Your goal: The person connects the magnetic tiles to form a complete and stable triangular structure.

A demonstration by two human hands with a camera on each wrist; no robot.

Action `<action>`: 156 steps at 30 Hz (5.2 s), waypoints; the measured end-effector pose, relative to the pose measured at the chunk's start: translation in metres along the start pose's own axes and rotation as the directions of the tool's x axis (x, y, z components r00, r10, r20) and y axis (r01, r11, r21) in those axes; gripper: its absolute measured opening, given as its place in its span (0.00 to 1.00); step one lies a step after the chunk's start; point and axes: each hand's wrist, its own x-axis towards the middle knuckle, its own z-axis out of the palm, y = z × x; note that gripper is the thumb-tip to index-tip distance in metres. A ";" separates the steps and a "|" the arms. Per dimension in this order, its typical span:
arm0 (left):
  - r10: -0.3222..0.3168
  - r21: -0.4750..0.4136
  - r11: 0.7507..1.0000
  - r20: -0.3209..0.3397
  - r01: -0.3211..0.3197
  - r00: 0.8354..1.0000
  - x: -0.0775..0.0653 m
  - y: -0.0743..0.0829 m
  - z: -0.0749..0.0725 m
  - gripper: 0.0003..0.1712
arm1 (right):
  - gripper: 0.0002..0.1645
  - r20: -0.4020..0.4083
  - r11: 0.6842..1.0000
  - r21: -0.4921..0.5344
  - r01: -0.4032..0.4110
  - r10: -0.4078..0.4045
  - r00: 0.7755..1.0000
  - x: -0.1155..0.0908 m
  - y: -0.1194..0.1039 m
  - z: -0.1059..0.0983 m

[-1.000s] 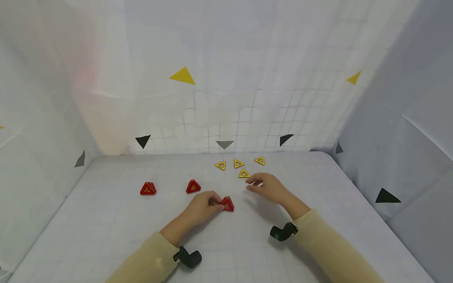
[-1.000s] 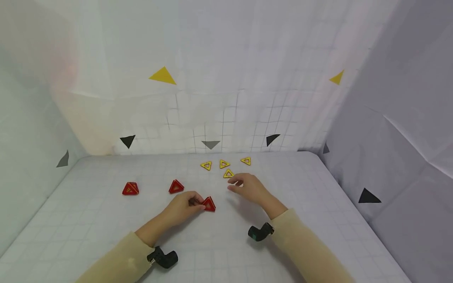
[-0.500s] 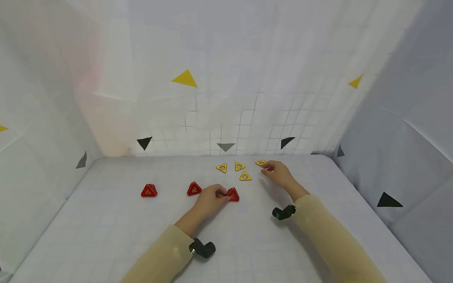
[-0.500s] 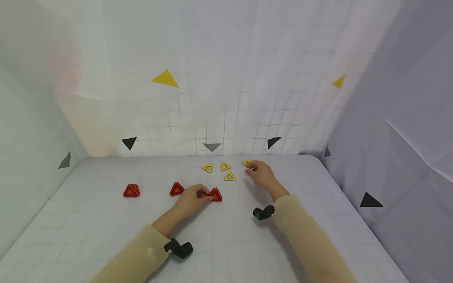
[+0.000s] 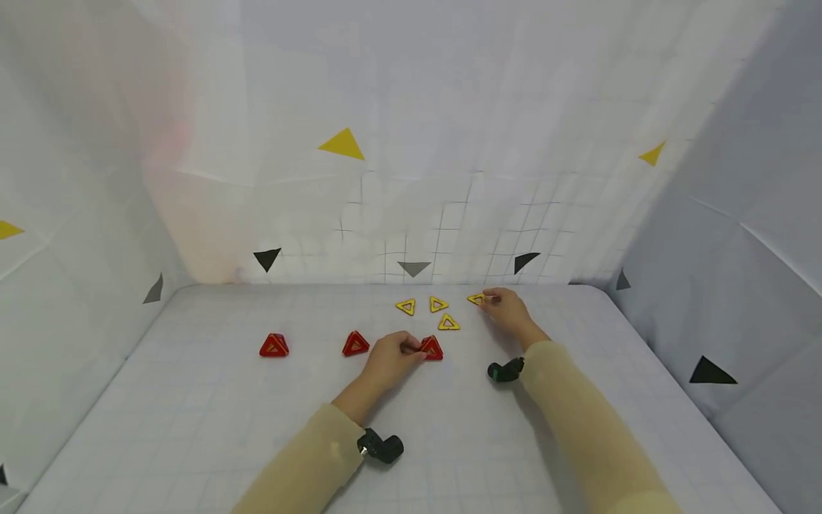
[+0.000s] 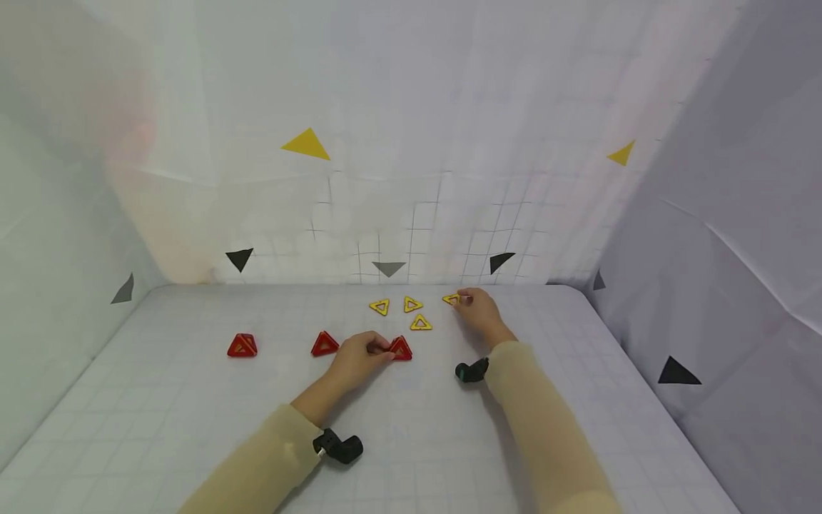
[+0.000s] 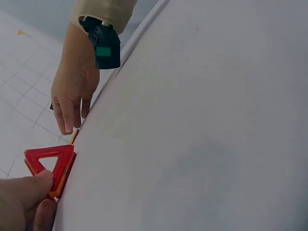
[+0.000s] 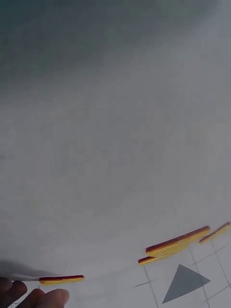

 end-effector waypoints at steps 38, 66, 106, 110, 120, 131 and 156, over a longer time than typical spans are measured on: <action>-0.086 -0.180 0.982 -0.173 0.054 0.981 0.031 0.003 0.005 0.10 | 0.23 0.143 0.995 -0.077 -0.069 0.080 0.986 -0.005 0.000 -0.006; -0.206 0.176 0.944 -0.352 0.281 0.913 0.078 -0.008 -0.003 0.30 | 0.29 0.185 0.987 -0.155 0.033 -0.004 0.983 -0.071 -0.025 0.017; -0.055 0.169 0.982 -0.194 0.088 0.979 -0.013 0.024 -0.021 0.25 | 0.22 0.277 0.962 -0.112 0.248 -0.210 0.938 -0.116 -0.040 0.027; -0.040 0.187 0.980 -0.156 0.070 0.987 -0.029 0.025 -0.028 0.26 | 0.20 0.270 0.958 -0.090 0.272 -0.240 0.933 -0.123 -0.046 0.030; -0.040 0.204 0.978 -0.034 0.046 0.999 -0.065 0.017 -0.041 0.26 | 0.20 0.287 0.927 -0.078 0.366 -0.331 0.899 -0.141 -0.060 0.039; 0.007 0.227 0.973 0.127 -0.036 0.992 -0.086 0.002 -0.044 0.24 | 0.22 0.323 0.903 -0.051 0.427 -0.390 0.862 -0.153 -0.072 0.057; 0.122 0.316 0.932 0.191 -0.179 0.974 -0.089 0.000 -0.053 0.21 | 0.26 0.421 0.865 -0.093 0.494 -0.415 0.807 -0.147 -0.087 0.084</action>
